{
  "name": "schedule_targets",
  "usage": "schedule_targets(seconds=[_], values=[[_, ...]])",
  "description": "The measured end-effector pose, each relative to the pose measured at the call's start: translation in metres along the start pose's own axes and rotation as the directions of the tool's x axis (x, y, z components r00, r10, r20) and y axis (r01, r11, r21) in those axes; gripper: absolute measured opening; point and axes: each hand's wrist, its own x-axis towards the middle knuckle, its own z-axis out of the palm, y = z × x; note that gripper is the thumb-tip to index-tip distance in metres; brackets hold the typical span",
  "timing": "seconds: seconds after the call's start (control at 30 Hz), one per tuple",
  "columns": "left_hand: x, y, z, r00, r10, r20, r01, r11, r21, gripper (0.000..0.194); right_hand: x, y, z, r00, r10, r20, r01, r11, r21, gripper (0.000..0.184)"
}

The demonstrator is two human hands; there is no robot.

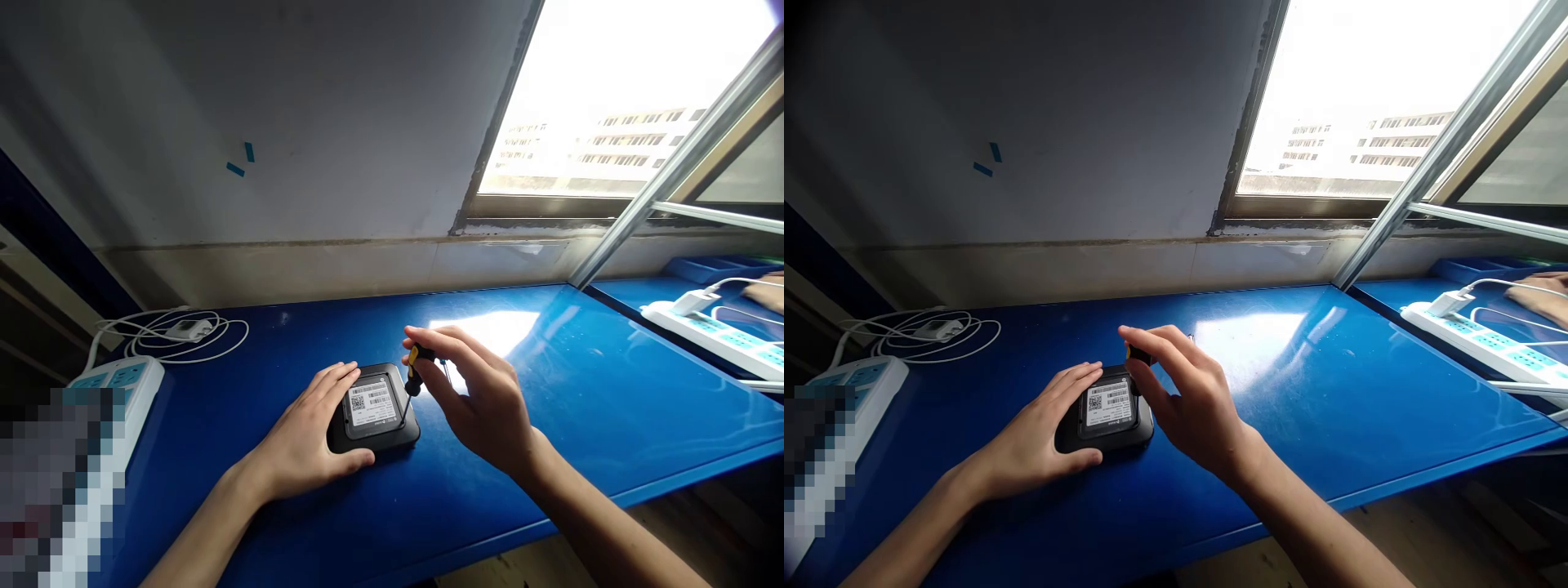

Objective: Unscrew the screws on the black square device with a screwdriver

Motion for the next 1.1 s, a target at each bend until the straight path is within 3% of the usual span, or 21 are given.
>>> schedule_targets(seconds=[0.17,0.37,0.6,0.73,0.87,1.1], values=[[0.000,-0.001,0.001,0.999,0.015,-0.034,-0.015,1.000,-0.011,0.100,0.003,0.001,0.003,0.999,-0.001,-0.047,-0.006,0.991,-0.137,0.022],[0.002,-0.001,0.000,1.000,0.011,-0.017,-0.011,1.000,-0.019,0.103,0.003,-0.008,0.001,0.998,0.048,0.031,-0.047,0.998,-0.029,0.038],[0.000,0.004,-0.002,0.999,-0.013,-0.029,0.012,0.999,-0.033,0.107,0.008,-0.006,0.003,0.997,0.054,-0.062,-0.063,0.984,-0.165,0.024],[0.000,0.003,-0.001,0.999,-0.030,-0.024,0.029,0.999,-0.018,0.114,0.005,-0.007,0.003,0.994,0.050,-0.094,-0.060,0.992,-0.109,0.013],[0.001,0.003,0.000,0.999,-0.048,-0.012,0.048,0.999,-0.007,0.116,0.002,-0.008,0.000,0.994,0.090,-0.066,-0.089,0.996,0.021,0.022],[0.000,-0.001,0.003,0.998,-0.047,-0.031,0.047,0.999,-0.016,0.119,0.007,-0.010,0.006,0.986,0.098,-0.133,-0.109,0.990,-0.084,0.008]])
